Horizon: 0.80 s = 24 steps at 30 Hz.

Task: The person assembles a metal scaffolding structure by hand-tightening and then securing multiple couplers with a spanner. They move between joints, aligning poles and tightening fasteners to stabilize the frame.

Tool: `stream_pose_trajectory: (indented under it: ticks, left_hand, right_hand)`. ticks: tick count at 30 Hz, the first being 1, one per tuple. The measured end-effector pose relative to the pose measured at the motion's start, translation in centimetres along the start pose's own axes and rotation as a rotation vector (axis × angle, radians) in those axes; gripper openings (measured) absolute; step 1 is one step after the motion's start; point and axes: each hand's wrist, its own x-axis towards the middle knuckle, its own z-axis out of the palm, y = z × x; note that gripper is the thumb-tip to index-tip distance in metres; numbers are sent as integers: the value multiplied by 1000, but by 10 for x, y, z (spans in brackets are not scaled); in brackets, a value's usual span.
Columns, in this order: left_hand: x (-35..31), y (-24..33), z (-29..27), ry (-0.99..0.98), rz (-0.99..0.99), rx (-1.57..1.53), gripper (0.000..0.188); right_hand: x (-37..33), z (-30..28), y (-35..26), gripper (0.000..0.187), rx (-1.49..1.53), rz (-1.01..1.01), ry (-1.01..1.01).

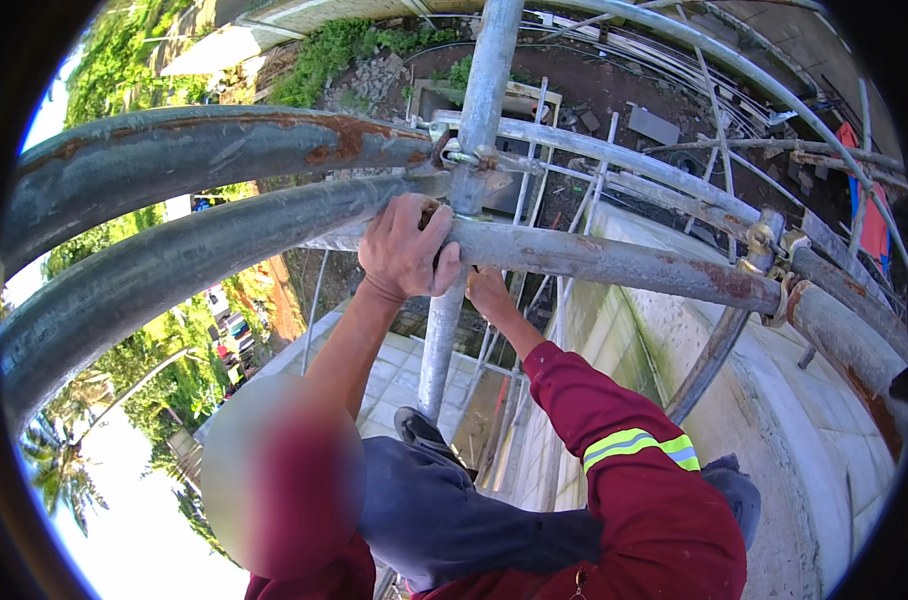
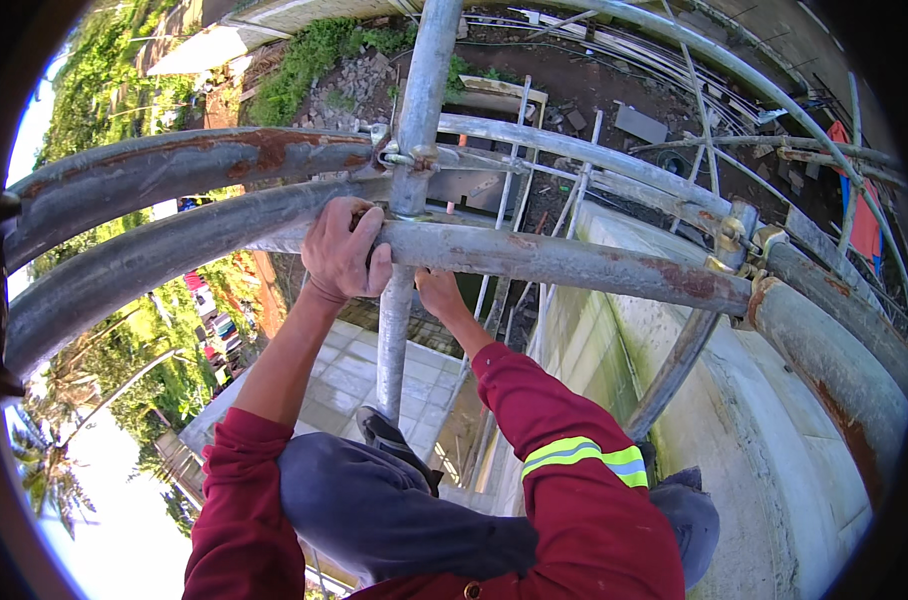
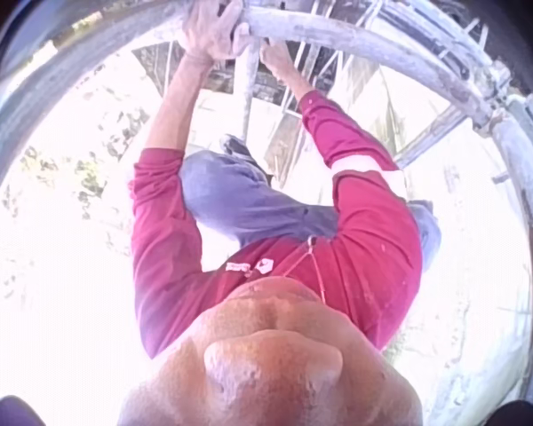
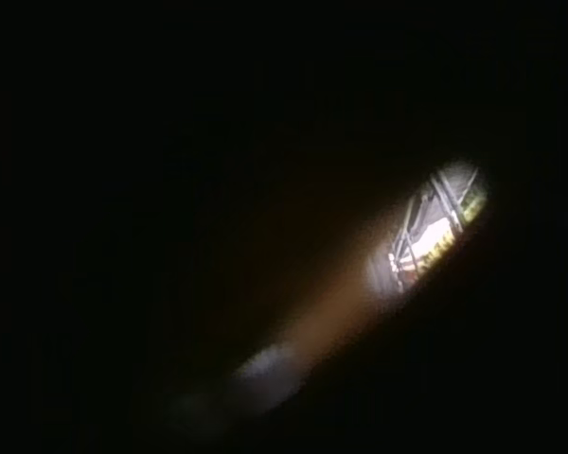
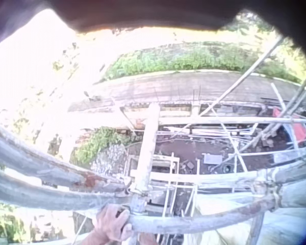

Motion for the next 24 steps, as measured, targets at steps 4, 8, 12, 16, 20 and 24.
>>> stream_pose_trajectory:
  ticks: [4,8,12,16,20,24]
  left_hand:
    - [-9,-3,-1,23,-8,12,37]
    - [-6,-4,2,39,4,1,37]
    - [-4,-3,2,27,4,-10,38]
    - [-7,-3,2,27,-2,1,38]
    - [-6,-3,1,40,3,2,37]
    - [-4,-2,3,56,0,20,33]
  right_hand:
    - [-12,17,-27,25,346,239,-71]
    - [-10,25,-32,31,571,177,16]
    - [-4,16,-28,34,482,62,-89]
    - [-8,25,-38,30,452,-69,26]
    - [-7,6,-41,15,257,115,-193]
    - [-14,-3,-41,19,555,363,-246]
